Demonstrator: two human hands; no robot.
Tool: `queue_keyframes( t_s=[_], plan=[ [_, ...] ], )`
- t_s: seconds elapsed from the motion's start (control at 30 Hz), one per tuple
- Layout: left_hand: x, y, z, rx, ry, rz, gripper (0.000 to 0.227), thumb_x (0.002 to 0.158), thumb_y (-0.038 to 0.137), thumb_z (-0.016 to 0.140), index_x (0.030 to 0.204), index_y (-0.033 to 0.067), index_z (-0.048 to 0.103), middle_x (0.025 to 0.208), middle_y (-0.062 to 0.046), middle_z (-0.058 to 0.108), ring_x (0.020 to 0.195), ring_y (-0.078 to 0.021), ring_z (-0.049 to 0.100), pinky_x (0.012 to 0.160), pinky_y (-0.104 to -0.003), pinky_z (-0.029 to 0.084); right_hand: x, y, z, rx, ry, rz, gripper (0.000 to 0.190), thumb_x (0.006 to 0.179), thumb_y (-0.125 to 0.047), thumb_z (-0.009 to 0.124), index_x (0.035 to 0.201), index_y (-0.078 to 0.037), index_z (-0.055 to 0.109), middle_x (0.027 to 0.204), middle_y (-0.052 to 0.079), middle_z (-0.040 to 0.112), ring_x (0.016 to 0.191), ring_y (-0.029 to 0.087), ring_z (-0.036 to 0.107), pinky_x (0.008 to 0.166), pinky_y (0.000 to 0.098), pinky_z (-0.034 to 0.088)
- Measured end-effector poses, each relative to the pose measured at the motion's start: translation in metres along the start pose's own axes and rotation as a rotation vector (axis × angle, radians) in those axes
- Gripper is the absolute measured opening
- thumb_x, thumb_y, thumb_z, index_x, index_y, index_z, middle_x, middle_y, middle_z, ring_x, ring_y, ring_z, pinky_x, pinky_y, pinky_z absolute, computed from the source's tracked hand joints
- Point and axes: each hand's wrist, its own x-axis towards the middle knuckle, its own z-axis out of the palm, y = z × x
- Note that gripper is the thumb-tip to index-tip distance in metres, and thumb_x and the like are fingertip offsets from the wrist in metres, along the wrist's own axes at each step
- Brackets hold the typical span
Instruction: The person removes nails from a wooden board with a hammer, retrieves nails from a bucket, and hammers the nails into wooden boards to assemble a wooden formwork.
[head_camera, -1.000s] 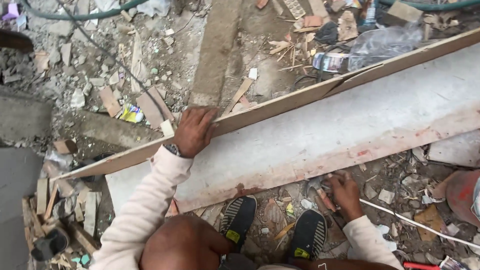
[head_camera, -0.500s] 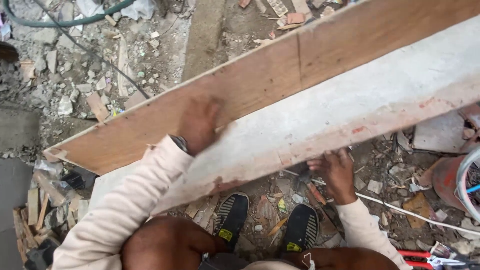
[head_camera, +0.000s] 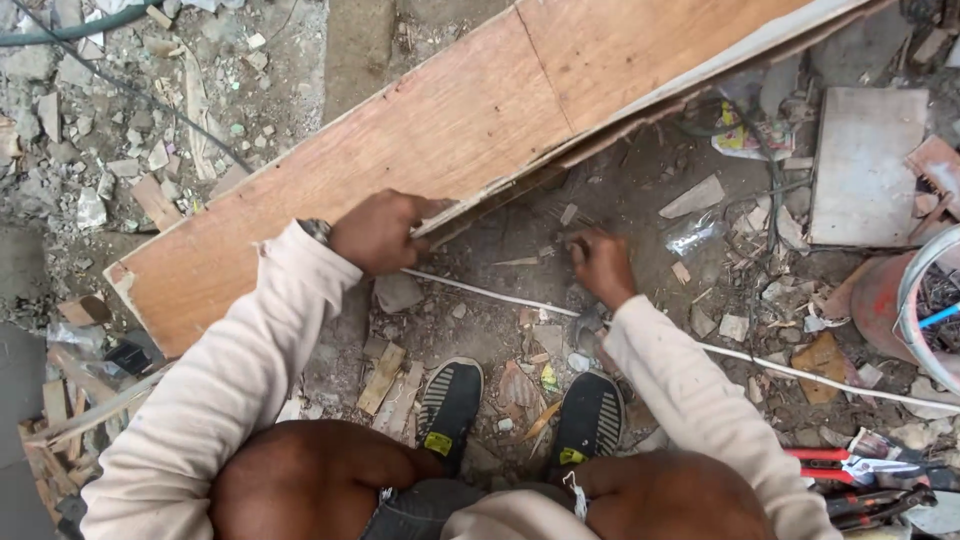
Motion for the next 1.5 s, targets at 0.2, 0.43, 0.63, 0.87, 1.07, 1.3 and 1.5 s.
queue_keyframes(
  t_s=[0.2,0.43,0.63,0.87,1.07,1.3,1.5],
  plan=[
    [-0.007,0.011,0.002,-0.044,-0.020,-0.145,0.053,0.079,0.021,0.078,0.131,0.0127,0.068,0.101,-0.021,0.075,0.090,-0.0376,0.073,0.082,-0.046,0.056,0.000,0.000,0.036,-0.250,-0.412,-0.199,0.016,0.078,-0.001,0.073,0.092,-0.007,0.078,0.099,0.017,0.074,0.094,0.037,0.071,0.085,0.0465,0.056],
    [-0.010,0.019,0.004,-0.106,-0.049,-0.186,0.058,0.080,0.034,0.080,0.128,0.0050,0.068,0.102,-0.020,0.076,0.086,-0.0330,0.075,0.082,-0.044,0.057,-0.059,-0.010,0.095,-0.366,-0.488,-0.745,0.034,0.071,0.000,0.072,0.104,-0.007,0.075,0.109,0.012,0.072,0.114,0.034,0.068,0.091,0.0428,0.058],
    [-0.023,0.014,0.045,-0.254,0.078,-0.114,0.068,0.089,0.044,0.070,0.138,-0.0011,0.060,0.120,-0.026,0.069,0.102,-0.0386,0.071,0.093,-0.045,0.056,-0.072,-0.010,0.082,-0.323,-0.322,-0.677,0.030,0.071,-0.005,0.072,0.101,-0.003,0.068,0.115,0.019,0.069,0.116,0.037,0.066,0.093,0.0454,0.058],
    [-0.032,0.038,0.153,-0.017,0.191,0.176,0.080,0.084,0.043,0.073,0.140,-0.0091,0.050,0.140,-0.038,0.050,0.128,-0.0527,0.049,0.105,-0.060,0.036,-0.153,-0.019,-0.034,0.332,-0.113,0.327,0.014,0.094,-0.004,0.065,0.108,-0.004,0.067,0.099,0.008,0.078,0.083,0.013,0.074,0.070,0.0287,0.061],
    [0.012,0.100,0.233,-0.619,0.211,0.045,0.045,0.089,0.027,0.076,0.123,-0.0021,0.070,0.114,-0.023,0.071,0.101,-0.0343,0.070,0.088,-0.047,0.056,-0.164,-0.023,-0.032,0.637,0.127,0.363,0.011,0.093,0.002,0.066,0.102,0.001,0.062,0.091,0.009,0.074,0.073,0.012,0.069,0.062,0.0256,0.057],
    [0.048,0.134,0.278,-1.713,0.158,-0.244,0.022,0.098,0.007,0.067,0.117,-0.0027,0.071,0.101,-0.010,0.077,0.082,-0.0144,0.073,0.073,-0.028,0.061,-0.130,-0.025,-0.057,0.833,0.187,0.538,0.011,0.093,0.001,0.067,0.098,-0.001,0.057,0.082,0.007,0.069,0.067,0.011,0.067,0.058,0.0258,0.057],
    [0.053,0.107,0.282,-1.546,0.032,-0.197,0.012,0.100,0.012,0.066,0.108,0.0036,0.072,0.090,-0.010,0.075,0.075,-0.0150,0.070,0.066,-0.031,0.058,-0.159,0.007,-0.054,0.419,0.033,0.404,0.021,0.094,-0.019,0.073,0.097,-0.003,0.060,0.083,0.015,0.069,0.067,0.023,0.065,0.059,0.0363,0.055]
  ],
)
